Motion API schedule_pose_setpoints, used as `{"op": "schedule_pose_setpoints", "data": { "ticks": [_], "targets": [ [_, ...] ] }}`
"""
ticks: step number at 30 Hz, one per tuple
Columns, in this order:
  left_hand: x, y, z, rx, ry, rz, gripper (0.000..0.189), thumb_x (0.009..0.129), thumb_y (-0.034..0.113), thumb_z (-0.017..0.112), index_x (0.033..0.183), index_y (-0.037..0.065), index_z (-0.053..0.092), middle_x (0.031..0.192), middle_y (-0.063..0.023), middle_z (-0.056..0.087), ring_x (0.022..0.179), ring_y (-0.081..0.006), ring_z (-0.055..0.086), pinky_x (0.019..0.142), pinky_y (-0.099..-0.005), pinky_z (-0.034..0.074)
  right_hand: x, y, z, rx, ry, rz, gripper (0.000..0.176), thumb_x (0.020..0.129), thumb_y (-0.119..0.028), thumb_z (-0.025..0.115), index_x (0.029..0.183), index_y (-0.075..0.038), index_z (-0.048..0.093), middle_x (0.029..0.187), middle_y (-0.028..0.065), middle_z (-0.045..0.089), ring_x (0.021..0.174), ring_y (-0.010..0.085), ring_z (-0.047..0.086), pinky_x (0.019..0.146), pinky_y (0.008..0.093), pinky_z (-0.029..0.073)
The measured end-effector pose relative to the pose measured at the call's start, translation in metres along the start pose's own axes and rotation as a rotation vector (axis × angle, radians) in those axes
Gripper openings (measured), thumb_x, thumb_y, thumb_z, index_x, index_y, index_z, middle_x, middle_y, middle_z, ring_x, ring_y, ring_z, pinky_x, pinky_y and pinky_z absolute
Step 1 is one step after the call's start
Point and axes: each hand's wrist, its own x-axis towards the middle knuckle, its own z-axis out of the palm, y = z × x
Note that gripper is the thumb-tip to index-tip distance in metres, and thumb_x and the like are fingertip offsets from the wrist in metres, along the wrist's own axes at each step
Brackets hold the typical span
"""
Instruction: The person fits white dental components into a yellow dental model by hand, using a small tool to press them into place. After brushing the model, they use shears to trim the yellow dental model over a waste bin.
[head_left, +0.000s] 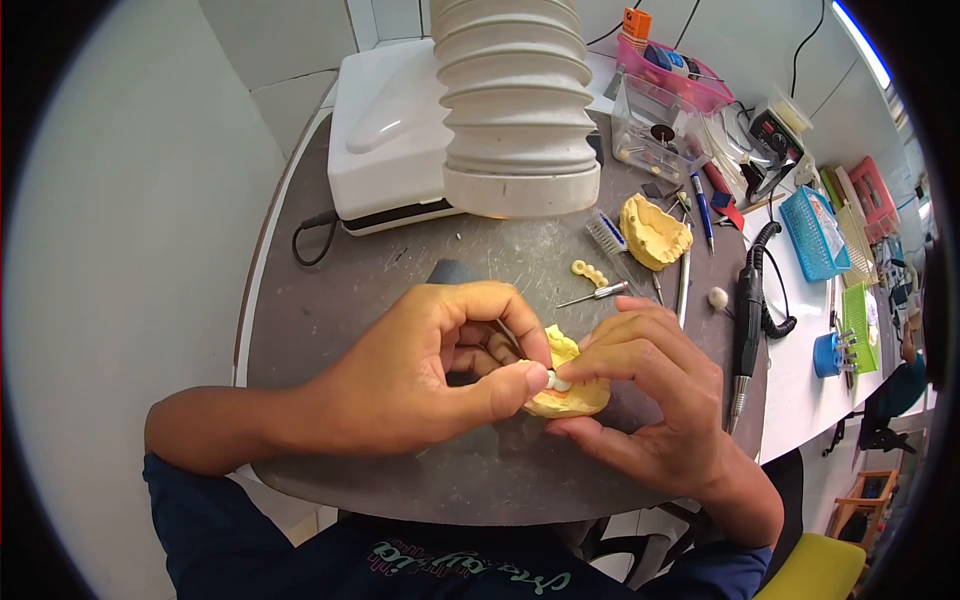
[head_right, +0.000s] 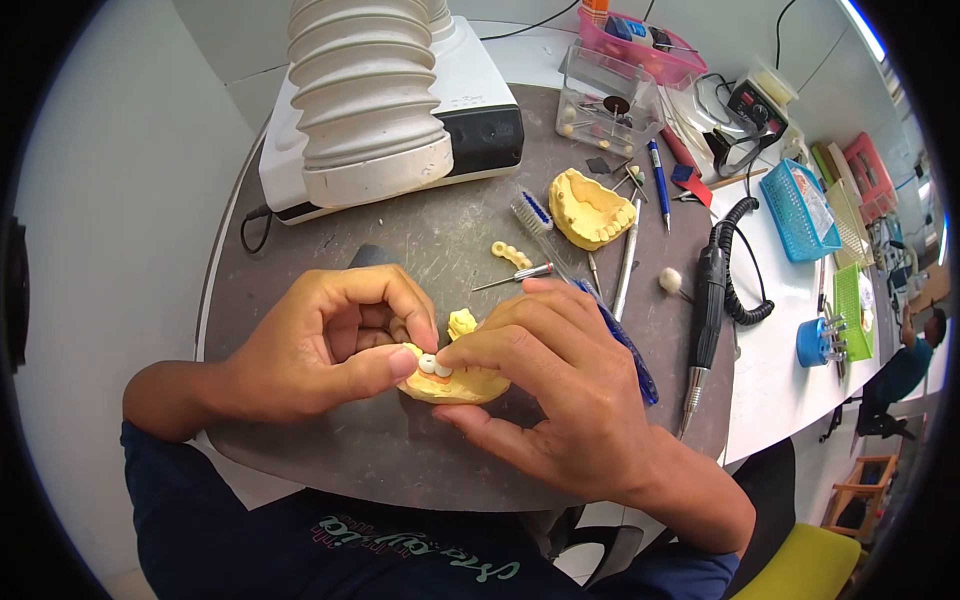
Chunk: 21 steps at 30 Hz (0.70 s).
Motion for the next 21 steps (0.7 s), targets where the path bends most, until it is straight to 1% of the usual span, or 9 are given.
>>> {"op": "schedule_pose_setpoints", "data": {
  "ticks": [2,4,8,10,13,17,21],
  "targets": [
    [0.0017,-0.0009,-0.0013,-0.012,0.003,-0.024,0.019,0.093,0.013,0.065,0.105,0.0,0.059,0.107,-0.0049,0.057,0.1,-0.0087,0.057,0.09,-0.0263,0.049,0.0002,-0.0011,0.0012,-0.009,-0.008,-0.009,0.037,0.068,-0.016,0.086,0.1,-0.011,0.069,0.091,0.0048,0.068,0.087,0.0231,0.065,0.096,0.0455,0.046],
    [0.003,-0.0013,-0.0017,-0.031,-0.012,-0.041,0.015,0.093,0.011,0.063,0.102,-0.001,0.059,0.104,-0.0042,0.059,0.097,-0.0081,0.057,0.087,-0.0252,0.049,-0.0015,-0.0011,0.0039,0.015,0.06,0.031,0.037,0.068,-0.017,0.087,0.099,-0.009,0.068,0.092,0.0046,0.068,0.087,0.0241,0.065,0.096,0.0464,0.046],
    [0.005,0.0012,-0.0019,0.03,0.009,-0.086,0.013,0.092,0.01,0.063,0.099,-0.001,0.06,0.101,-0.0036,0.061,0.094,-0.0075,0.058,0.085,-0.0247,0.049,-0.0005,-0.0004,0.0019,-0.027,0.003,0.002,0.037,0.068,-0.017,0.087,0.098,-0.008,0.068,0.092,0.0052,0.068,0.088,0.0248,0.066,0.096,0.047,0.046],
    [0.0057,0.0022,-0.0014,0.064,0.013,-0.108,0.011,0.091,0.009,0.063,0.096,0.0,0.061,0.096,-0.0026,0.063,0.091,-0.0071,0.059,0.083,-0.0244,0.049,0.0011,-0.0009,0.002,-0.035,0.013,-0.02,0.037,0.068,-0.016,0.087,0.098,-0.008,0.068,0.092,0.0061,0.069,0.088,0.0249,0.066,0.096,0.0468,0.046],
    [0.0064,0.005,-0.0006,0.052,0.016,-0.117,0.01,0.089,0.01,0.065,0.093,0.0,0.062,0.093,-0.0018,0.063,0.087,-0.0067,0.059,0.082,-0.0242,0.05,0.0021,-0.0019,0.0032,-0.003,0.006,-0.007,0.037,0.067,-0.015,0.087,0.098,-0.007,0.069,0.091,0.0068,0.069,0.088,0.0248,0.066,0.096,0.0465,0.046],
    [0.0067,0.0004,-0.0019,0.064,0.016,-0.068,0.009,0.088,0.009,0.065,0.091,0.001,0.062,0.093,-0.002,0.064,0.087,-0.0063,0.06,0.081,-0.0232,0.05,0.0036,-0.0023,0.0044,0.0,-0.011,-0.004,0.036,0.068,-0.014,0.087,0.099,-0.007,0.069,0.091,0.0067,0.069,0.087,0.0244,0.067,0.096,0.0464,0.045],
    [0.0086,-0.002,-0.0018,0.06,0.02,-0.072,0.01,0.088,0.009,0.066,0.09,0.001,0.062,0.093,-0.0024,0.065,0.087,-0.0053,0.06,0.079,-0.022,0.05,0.0035,-0.0008,0.004,0.005,-0.01,0.002,0.037,0.068,-0.014,0.087,0.1,-0.007,0.069,0.091,0.0075,0.069,0.087,0.0243,0.067,0.097,0.0468,0.045]
  ]
}}
